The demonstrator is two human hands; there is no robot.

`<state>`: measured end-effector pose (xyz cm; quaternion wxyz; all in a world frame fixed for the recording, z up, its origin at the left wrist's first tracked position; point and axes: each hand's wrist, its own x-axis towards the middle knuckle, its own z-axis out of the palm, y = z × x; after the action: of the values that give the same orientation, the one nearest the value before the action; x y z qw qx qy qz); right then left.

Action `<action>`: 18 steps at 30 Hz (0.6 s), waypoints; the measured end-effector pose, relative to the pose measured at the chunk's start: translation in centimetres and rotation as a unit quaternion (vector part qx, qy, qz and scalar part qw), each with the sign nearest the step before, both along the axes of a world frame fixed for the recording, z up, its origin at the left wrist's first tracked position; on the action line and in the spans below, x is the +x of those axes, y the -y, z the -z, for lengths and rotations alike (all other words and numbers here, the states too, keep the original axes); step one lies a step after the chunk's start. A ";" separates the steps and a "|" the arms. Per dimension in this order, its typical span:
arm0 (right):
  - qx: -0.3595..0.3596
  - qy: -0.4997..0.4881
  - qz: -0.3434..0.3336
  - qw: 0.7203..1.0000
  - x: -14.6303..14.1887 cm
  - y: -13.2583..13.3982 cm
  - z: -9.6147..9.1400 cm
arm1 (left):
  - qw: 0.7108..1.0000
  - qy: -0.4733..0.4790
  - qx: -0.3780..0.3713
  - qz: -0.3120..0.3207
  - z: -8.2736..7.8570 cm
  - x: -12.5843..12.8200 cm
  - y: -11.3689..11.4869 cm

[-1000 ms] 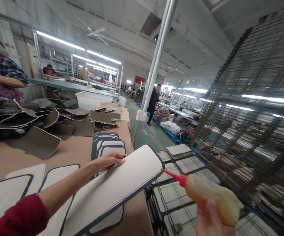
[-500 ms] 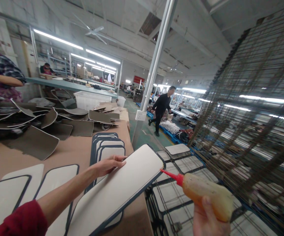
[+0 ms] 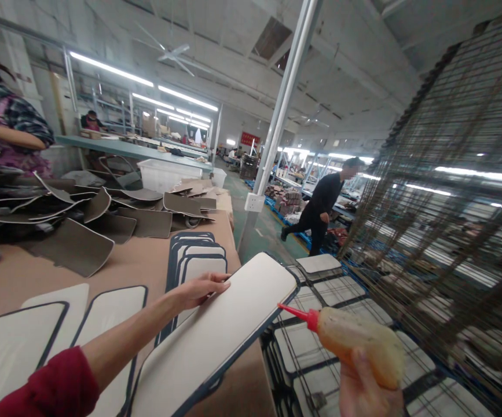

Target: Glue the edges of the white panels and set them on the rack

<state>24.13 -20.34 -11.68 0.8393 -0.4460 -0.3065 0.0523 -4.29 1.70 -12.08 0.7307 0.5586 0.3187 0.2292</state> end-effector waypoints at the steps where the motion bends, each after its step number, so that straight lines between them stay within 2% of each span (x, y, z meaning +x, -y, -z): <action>1: 0.013 -0.028 0.009 0.999 -0.3 -0.2 0.0 | 1.000 -0.001 -0.004 -0.004 -0.2 0.1 0.1; 5: 0.030 -0.102 0.039 0.994 -1.7 -0.7 -0.4 | 1.000 -0.004 -0.019 -0.021 -0.9 0.4 0.3; 12: 0.026 -0.073 -0.025 0.997 -2.3 -0.7 -0.5 | 0.999 -0.022 -0.014 -0.039 -1.7 0.8 0.0; 18: 0.013 -0.108 -0.019 0.994 -3.0 -0.5 -1.0 | 0.999 0.000 -0.023 -0.035 -2.5 1.4 -0.3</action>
<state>21.12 -19.88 -10.70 0.8723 -0.4206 -0.2228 0.1118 -2.88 2.03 -9.59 0.7352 0.5300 0.3429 0.2470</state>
